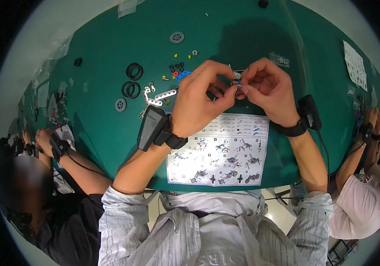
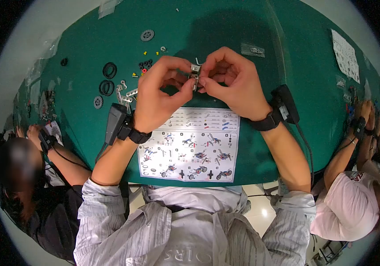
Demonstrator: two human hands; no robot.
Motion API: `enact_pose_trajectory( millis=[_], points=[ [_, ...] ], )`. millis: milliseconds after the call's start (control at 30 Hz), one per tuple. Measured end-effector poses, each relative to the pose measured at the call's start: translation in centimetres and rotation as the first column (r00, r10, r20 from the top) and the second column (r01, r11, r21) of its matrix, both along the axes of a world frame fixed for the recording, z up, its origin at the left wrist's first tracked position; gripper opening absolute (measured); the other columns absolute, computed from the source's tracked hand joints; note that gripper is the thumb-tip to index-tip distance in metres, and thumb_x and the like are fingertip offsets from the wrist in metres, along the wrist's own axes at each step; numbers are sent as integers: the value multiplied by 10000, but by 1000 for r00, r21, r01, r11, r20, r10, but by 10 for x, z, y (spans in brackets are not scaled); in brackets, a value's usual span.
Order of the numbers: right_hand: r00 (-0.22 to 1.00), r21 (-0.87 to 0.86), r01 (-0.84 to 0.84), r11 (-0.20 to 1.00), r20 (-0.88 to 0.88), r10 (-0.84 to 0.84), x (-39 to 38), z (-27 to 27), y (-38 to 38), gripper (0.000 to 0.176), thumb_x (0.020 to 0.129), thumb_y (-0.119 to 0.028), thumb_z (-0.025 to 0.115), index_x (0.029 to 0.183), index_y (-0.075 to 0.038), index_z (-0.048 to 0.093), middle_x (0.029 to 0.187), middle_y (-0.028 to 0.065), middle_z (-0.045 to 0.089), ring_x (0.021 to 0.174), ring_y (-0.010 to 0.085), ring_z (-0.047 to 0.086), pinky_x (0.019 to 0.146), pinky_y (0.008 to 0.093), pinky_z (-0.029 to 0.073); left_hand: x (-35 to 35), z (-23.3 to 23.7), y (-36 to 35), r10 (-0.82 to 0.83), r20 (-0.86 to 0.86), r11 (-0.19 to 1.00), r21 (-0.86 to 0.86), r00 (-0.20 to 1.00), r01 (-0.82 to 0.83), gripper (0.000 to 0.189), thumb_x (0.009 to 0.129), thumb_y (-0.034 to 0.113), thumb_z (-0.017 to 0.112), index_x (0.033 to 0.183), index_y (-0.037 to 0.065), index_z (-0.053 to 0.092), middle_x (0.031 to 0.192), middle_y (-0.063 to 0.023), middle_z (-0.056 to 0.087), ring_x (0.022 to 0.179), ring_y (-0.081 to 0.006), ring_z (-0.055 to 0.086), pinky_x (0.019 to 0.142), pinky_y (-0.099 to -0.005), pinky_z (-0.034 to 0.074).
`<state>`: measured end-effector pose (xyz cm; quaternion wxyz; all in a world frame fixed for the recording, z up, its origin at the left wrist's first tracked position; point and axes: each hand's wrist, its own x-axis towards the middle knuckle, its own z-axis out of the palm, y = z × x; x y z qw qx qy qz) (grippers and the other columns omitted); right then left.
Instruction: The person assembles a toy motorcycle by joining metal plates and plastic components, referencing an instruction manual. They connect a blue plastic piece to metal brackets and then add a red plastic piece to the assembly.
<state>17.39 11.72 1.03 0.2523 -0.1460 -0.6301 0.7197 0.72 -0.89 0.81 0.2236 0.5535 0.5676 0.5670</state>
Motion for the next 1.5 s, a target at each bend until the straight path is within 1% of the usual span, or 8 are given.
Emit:
enact_pose_trajectory(
  millis=[200,433,733,900,1000,1133,1300,1500],
  points=[
    [1000,-71,-1,997,24,2,-1,-1,3,241,891,76,695,1094,7,586,1001,84,661,911,140,682,830,316,631,-3,6,-1,-44,-105,999,26,994,47,229,793,-78,734,996,13,682,1069,-84,635,788,-172,714,608,-264,565],
    [1000,-1,-8,1000,4,8,2,-3,2,255,870,93,718,1079,5,603,1009,90,671,920,153,690,859,322,614,-2,7,-1,-83,123,986,-135,989,99,195,872,-84,698,1043,-16,634,1107,-64,593,901,-124,681,689,-226,584],
    [992,315,128,940,-31,-124,2,-2,-5,269,859,78,754,1076,5,613,1025,73,693,930,136,707,861,288,605,2,7,2,-15,220,994,-102,975,38,197,819,-62,740,986,9,662,1005,-49,640,774,-121,694,595,-233,518],
    [995,169,99,981,-46,-93,3,-5,-1,265,866,87,750,1076,0,614,1018,89,702,933,147,716,840,282,609,0,1,3,-20,207,995,-90,978,40,204,820,-54,742,995,15,662,998,-48,635,773,-114,690,598,-229,510],
    [997,104,66,992,-45,-61,3,-5,0,266,871,81,759,1078,1,612,1011,91,699,940,149,712,843,284,608,-8,4,1,-146,173,972,-155,974,174,176,899,-82,687,1040,-5,614,1112,-51,575,834,-82,650,636,-198,549],
    [998,92,11,996,-70,-4,4,-5,2,244,869,61,776,1055,7,627,1008,74,682,941,140,691,851,283,592,-14,12,-3,-254,318,930,-179,914,320,165,906,-85,673,1039,-9,612,1119,-58,572,842,-91,653,597,-214,556],
    [999,238,-25,971,-38,35,6,0,5,207,855,40,791,1038,1,703,1011,62,665,909,136,664,818,269,568,-16,18,-2,-276,443,891,-214,853,400,157,910,-77,668,1039,-12,605,1140,-69,580,868,-101,659,625,-221,582],
    [997,441,-36,897,-44,62,6,4,13,191,819,42,801,992,-13,742,979,74,659,876,152,662,753,270,556,-12,14,-3,-237,413,896,-257,879,363,168,922,-63,684,1049,-2,592,1182,-91,602,897,-98,668,713,-238,601]
  ],
)
